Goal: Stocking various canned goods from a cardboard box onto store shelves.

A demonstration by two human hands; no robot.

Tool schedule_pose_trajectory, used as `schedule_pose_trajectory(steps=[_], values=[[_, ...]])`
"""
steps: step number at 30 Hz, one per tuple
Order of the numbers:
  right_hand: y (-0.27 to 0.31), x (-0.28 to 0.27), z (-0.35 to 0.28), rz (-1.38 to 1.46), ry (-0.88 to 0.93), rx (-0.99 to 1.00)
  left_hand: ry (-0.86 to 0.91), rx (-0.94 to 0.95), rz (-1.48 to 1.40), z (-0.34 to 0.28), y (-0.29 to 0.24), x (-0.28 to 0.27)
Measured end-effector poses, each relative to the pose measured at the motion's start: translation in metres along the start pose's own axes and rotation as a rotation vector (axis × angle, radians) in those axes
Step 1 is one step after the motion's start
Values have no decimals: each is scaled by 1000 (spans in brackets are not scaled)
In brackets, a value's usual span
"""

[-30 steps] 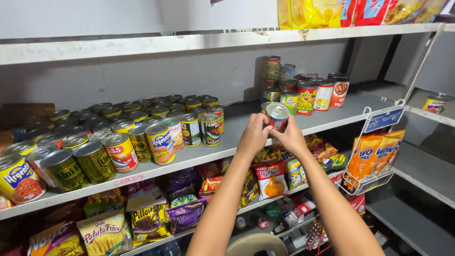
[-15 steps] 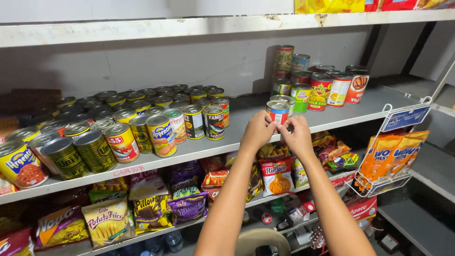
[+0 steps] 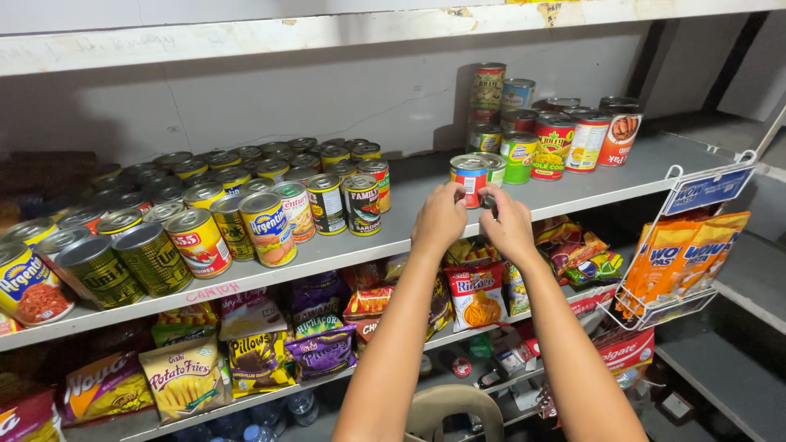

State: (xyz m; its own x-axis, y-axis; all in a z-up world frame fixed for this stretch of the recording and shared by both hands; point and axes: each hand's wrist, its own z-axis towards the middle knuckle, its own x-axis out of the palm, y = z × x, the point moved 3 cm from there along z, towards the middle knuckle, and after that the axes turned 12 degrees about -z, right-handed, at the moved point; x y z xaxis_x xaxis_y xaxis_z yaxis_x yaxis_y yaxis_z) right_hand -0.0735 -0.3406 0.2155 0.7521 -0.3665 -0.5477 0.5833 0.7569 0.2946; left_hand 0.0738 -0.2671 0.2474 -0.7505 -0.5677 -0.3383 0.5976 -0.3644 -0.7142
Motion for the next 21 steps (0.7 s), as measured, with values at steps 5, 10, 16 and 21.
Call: schedule_pose_trajectory(steps=[5,10,16,21], values=[[0,5,2,-97,103,-3,8,-55,181,-2,-9,7],[-7,14,7,-128,186,-14,-21,-40,354,4,-1,17],[-9,-1,-24,-14,61,-23,-151,278,332,-21,-5,21],[-8,-38,-115,775,75,59,-91,434,-237,-104,-10,52]])
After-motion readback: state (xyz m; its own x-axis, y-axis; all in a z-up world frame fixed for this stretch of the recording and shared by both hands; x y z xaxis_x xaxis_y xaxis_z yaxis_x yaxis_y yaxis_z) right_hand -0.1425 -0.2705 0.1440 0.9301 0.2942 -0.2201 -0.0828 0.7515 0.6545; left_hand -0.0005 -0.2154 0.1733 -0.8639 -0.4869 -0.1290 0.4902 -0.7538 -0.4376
